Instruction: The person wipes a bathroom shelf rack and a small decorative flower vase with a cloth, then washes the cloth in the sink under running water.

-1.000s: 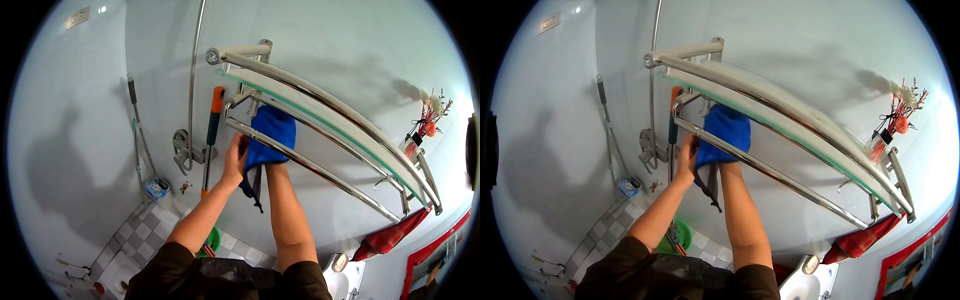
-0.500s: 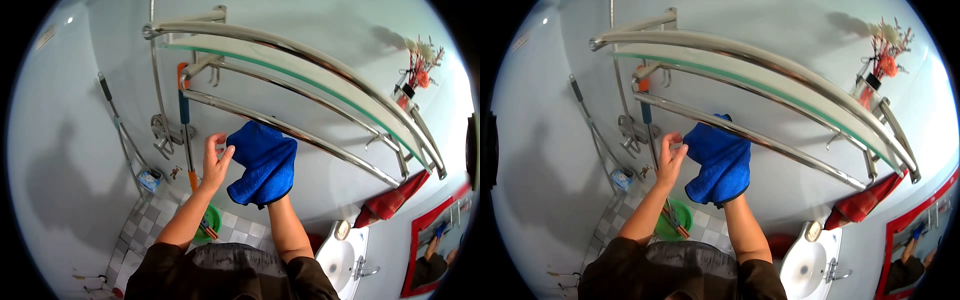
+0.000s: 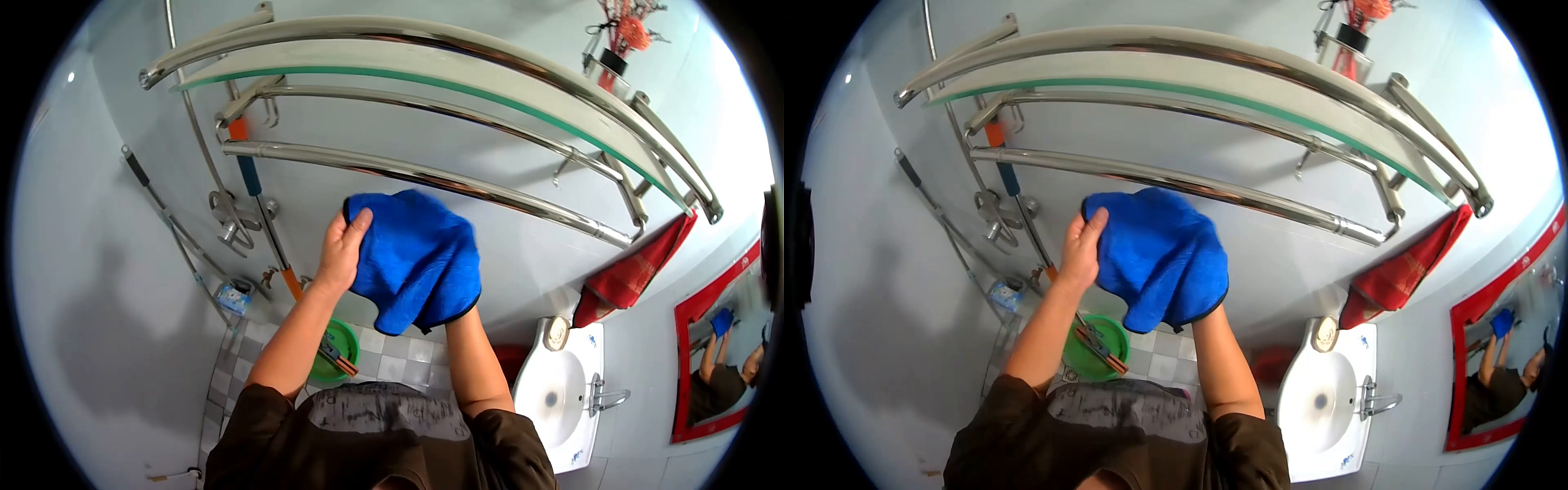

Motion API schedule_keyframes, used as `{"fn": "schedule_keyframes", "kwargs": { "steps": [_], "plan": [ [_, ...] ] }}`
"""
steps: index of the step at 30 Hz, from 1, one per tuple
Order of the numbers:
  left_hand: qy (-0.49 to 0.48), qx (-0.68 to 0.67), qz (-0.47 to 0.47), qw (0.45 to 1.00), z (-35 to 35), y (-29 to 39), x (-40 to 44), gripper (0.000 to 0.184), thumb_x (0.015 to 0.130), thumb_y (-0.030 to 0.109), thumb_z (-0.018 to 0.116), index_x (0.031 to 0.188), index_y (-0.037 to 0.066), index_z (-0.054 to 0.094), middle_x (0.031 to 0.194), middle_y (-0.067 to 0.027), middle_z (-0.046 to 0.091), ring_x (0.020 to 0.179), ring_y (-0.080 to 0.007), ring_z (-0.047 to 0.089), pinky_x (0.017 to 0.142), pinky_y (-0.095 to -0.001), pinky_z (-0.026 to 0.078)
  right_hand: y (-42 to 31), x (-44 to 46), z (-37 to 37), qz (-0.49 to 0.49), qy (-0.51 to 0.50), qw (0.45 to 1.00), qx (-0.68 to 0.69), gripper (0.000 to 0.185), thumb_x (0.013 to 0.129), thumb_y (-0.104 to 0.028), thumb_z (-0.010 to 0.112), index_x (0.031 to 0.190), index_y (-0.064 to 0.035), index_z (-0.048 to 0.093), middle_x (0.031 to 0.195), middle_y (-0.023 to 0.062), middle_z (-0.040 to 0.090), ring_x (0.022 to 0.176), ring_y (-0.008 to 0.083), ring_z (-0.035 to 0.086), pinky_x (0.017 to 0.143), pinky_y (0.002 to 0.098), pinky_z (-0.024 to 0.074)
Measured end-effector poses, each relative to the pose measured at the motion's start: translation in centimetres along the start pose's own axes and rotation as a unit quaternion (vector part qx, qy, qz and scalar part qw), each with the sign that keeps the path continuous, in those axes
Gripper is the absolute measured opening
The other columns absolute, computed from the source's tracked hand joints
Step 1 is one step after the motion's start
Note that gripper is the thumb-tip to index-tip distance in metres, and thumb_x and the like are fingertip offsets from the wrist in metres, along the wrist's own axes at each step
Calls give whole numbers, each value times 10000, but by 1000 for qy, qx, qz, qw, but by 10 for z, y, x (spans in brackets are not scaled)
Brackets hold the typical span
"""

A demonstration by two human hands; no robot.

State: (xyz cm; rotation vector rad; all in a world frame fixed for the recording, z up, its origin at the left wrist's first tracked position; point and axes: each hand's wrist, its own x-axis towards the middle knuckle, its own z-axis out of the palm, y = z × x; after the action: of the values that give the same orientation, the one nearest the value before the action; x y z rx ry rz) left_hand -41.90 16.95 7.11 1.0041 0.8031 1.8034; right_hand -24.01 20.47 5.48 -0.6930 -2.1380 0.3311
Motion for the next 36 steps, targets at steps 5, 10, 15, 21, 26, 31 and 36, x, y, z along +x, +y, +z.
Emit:
{"fn": "schedule_keyframes", "kwargs": {
  "steps": [5, 10, 15, 21, 26, 31, 36],
  "plan": [
    [7, 39, 48, 998, 36, 7, 30, 184, 925, 177, 537, 1022, 27, 582, 969, 26, 596, 853, -84, 525, 780, -244, 428, -5, -26, -13, 59, 13, 997, 56, 569, 733, -139, 640, 1233, 38, 435, 1172, 220, 536, 1102, 324, 508, 963, 340, 368],
    [-78, 281, -8, 957, 38, -4, 53, 299, 900, 293, 541, 933, 1, 599, 845, -100, 628, 775, -198, 570, 725, -320, 443, -15, -10, -66, 55, -67, 988, -130, 375, 814, -85, 587, 1159, 17, 480, 1072, 141, 577, 945, 207, 558, 840, 305, 453],
    [-166, 577, 103, 793, 80, 7, 38, 326, 853, 372, 552, 808, 52, 598, 708, -113, 616, 687, -314, 588, 607, -408, 441, 27, -20, -53, 133, 282, 882, 354, 168, 850, -153, 588, 962, -29, 575, 846, 47, 592, 787, 154, 552, 719, 272, 480],
    [-213, 358, 303, 857, 152, 4, 37, 309, 782, -24, 612, 1072, 77, 572, 776, -20, 493, 641, -149, 465, 579, -278, 408, 42, 6, -100, 63, 209, 884, -413, 46, 677, -81, 577, 685, -74, 532, 618, 85, 500, 629, 278, 514, 566, 333, 424],
    [-265, 339, 346, 834, 186, -3, 46, 332, 790, 28, 640, 1105, 98, 564, 782, -28, 475, 661, -140, 458, 607, -269, 424, 52, 6, -113, 132, 301, 937, 117, 185, 825, -234, 556, 884, -59, 553, 800, 65, 562, 787, 205, 547, 694, 302, 444],
    [-230, 341, 321, 853, 186, -2, 45, 213, 822, 90, 627, 1031, 80, 588, 747, -40, 500, 644, -141, 494, 606, -263, 439, 48, 25, -117, 83, 369, 776, 505, 232, 853, -265, 536, 952, -56, 544, 868, 59, 566, 836, 194, 544, 740, 295, 441],
    [-194, 373, 363, 832, 187, 5, 47, 143, 826, 62, 618, 969, 63, 620, 750, -65, 597, 583, -170, 540, 541, -267, 449, 44, 58, -121, -16, 362, 691, 626, 281, 880, -296, 516, 1019, -53, 536, 935, 53, 569, 884, 182, 541, 785, 288, 439]
  ]
}}
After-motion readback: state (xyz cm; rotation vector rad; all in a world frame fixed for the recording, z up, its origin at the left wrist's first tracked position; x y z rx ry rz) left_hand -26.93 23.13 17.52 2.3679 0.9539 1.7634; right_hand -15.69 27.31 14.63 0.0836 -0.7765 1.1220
